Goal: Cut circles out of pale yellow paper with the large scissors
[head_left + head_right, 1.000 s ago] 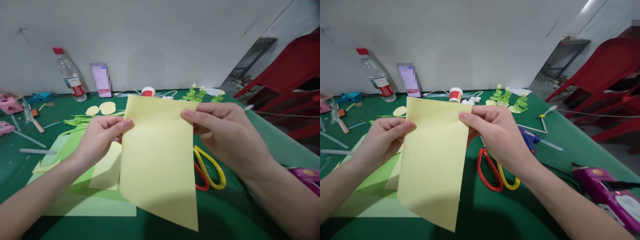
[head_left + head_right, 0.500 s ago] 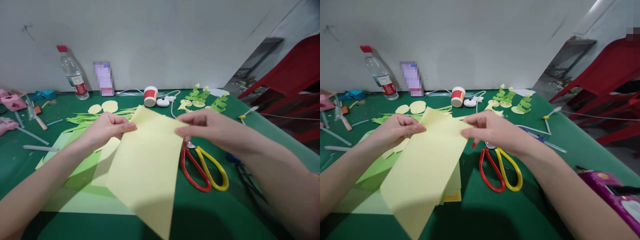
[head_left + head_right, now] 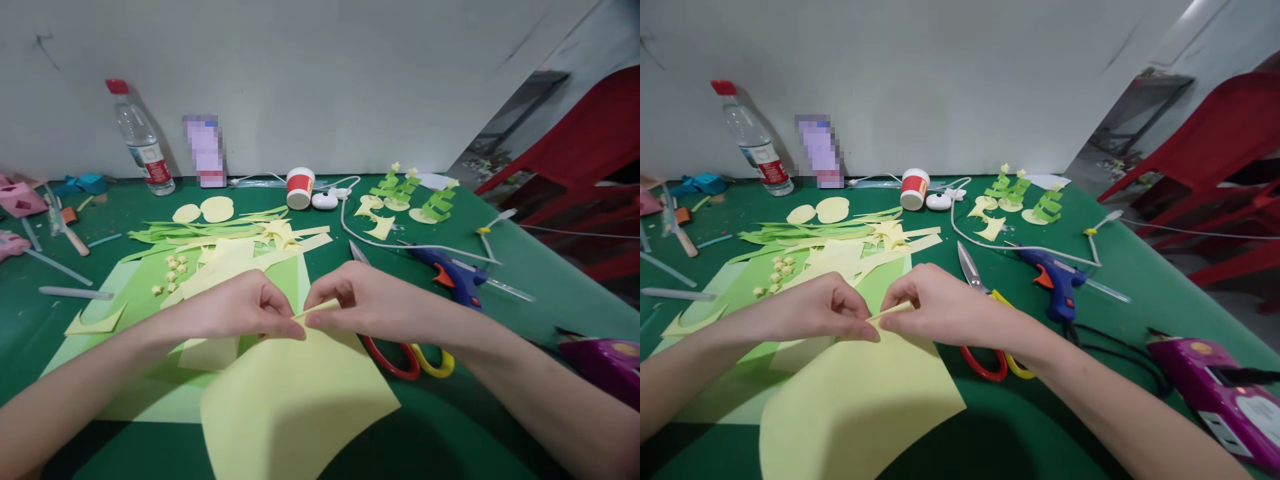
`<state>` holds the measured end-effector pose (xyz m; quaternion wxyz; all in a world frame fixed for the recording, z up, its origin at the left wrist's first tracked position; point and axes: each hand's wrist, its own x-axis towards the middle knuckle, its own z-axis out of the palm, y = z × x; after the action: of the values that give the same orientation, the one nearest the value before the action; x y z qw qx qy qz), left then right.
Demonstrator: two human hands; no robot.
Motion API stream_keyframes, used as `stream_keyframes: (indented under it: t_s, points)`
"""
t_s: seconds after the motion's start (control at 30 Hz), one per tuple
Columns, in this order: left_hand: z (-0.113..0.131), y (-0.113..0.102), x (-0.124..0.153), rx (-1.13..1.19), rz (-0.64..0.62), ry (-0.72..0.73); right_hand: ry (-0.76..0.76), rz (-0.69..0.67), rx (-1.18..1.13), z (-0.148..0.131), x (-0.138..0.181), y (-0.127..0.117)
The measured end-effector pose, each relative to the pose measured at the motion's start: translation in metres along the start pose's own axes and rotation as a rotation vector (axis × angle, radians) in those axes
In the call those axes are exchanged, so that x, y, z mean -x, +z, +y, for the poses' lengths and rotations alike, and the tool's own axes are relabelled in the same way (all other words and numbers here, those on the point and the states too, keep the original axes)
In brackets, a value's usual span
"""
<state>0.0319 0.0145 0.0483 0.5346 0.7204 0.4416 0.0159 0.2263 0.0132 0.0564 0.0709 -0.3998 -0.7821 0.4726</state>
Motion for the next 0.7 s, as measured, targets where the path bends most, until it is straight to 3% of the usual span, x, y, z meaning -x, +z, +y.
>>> stream_keyframes:
  t_s: [0.2,0.4,0.57,0.7]
  points:
    - [0.006,-0.006,0.006,-0.002,0.123,-0.004,0.066,0.038,-0.017,0.010,0.007,-0.021]
    - [0.008,-0.001,0.002,-0.092,0.026,-0.002,-0.047,-0.110,-0.047,0.007,0.000,-0.014]
    - [0.014,0.004,0.003,-0.108,-0.033,0.015,-0.063,-0.110,-0.054,-0.002,-0.008,-0.002]
    - [0.015,0.007,0.010,-0.124,0.014,0.055,-0.031,-0.053,-0.049,-0.006,-0.002,-0.001]
